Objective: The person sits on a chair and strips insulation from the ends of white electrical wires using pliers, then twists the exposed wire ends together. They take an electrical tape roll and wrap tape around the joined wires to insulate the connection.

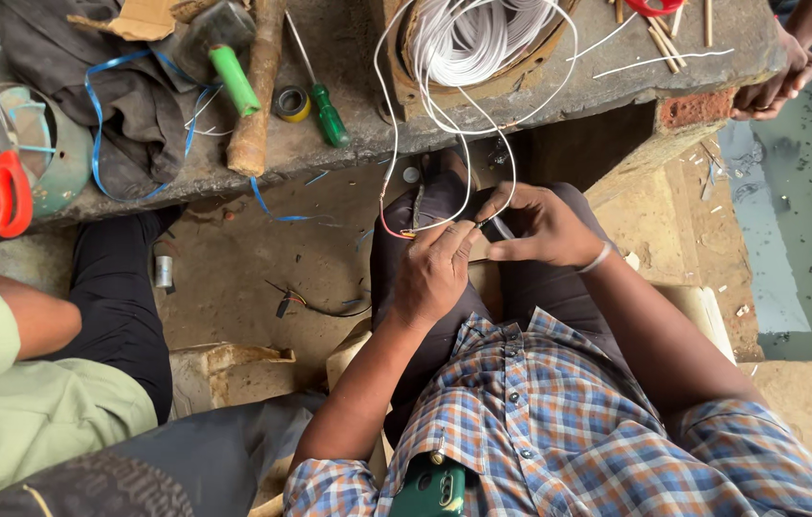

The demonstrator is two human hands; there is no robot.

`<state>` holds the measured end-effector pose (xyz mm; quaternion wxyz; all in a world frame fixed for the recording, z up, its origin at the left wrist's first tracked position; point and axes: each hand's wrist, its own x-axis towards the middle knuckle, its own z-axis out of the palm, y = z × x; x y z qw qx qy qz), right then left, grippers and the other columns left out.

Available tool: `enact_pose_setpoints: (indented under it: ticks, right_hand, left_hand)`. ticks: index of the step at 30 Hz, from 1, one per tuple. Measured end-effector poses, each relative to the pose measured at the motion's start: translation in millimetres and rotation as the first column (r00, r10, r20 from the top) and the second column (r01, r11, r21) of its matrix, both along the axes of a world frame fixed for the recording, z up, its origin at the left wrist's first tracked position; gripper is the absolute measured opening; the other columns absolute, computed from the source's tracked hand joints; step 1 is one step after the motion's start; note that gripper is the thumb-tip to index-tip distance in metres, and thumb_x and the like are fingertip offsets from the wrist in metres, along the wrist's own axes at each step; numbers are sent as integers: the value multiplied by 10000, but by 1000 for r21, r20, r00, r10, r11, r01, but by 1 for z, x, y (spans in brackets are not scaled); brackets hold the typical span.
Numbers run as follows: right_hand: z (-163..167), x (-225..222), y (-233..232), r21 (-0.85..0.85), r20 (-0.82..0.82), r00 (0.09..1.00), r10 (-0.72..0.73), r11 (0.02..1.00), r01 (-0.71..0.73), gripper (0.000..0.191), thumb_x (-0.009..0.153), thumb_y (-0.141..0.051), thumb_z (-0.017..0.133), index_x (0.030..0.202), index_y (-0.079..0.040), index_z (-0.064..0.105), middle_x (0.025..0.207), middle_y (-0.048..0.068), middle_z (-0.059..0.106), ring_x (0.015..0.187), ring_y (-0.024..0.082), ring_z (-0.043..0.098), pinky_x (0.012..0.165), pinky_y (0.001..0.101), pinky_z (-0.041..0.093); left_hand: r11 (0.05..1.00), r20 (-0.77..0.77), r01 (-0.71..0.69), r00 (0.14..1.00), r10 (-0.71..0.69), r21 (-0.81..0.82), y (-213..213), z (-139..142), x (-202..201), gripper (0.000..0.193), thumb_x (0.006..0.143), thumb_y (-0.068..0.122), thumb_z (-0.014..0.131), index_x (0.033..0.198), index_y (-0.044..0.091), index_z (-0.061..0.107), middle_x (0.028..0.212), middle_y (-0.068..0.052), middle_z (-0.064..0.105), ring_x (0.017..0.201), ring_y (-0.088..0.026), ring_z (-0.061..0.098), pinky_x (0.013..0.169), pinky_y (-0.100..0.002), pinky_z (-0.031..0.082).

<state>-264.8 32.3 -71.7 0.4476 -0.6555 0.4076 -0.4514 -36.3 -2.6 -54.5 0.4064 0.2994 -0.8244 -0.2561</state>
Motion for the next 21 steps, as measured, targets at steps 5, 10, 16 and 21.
enact_pose_setpoints:
  ticks: [5,10,16,21]
  right_hand:
    - [3,12,1,306,395,917,-43,948,-88,603,850,-202,854,1395,-53,643,1150,53,694,1035,162,633,908,310,499]
    - [-15,24,-6,102,266,957,-118,990,93,296,1000,-253,777,1175,-19,729,1261,63,691,1180,159,630,1054,324,505]
    - [-9,12,5,-38,14,991,-129,991,130,477,780,-262,911,1153,-32,721,1148,68,682,1110,168,645,987,330,510]
    - [-2,0,2,-93,-84,988,-126,989,118,455,783,-251,915,1123,-18,723,1126,63,722,1069,191,688,961,338,537]
  left_hand:
    - [998,-7,16,1000,-16,53,1,-2,-1,111,998,120,673,1049,24,691,974,-137,705,896,-345,699,770,-428,556]
    - [1000,-36,19,999,-20,-8,1,-5,-1,108,996,99,665,1060,16,685,969,-154,696,913,-373,692,790,-450,554]
    - [999,13,-5,1000,5,33,-1,-5,-4,114,1000,105,671,1059,10,689,953,-165,697,895,-382,685,788,-461,548]
    - [999,9,30,1000,-30,25,2,-3,-5,132,991,99,665,1079,5,692,964,-163,693,898,-376,687,784,-451,558]
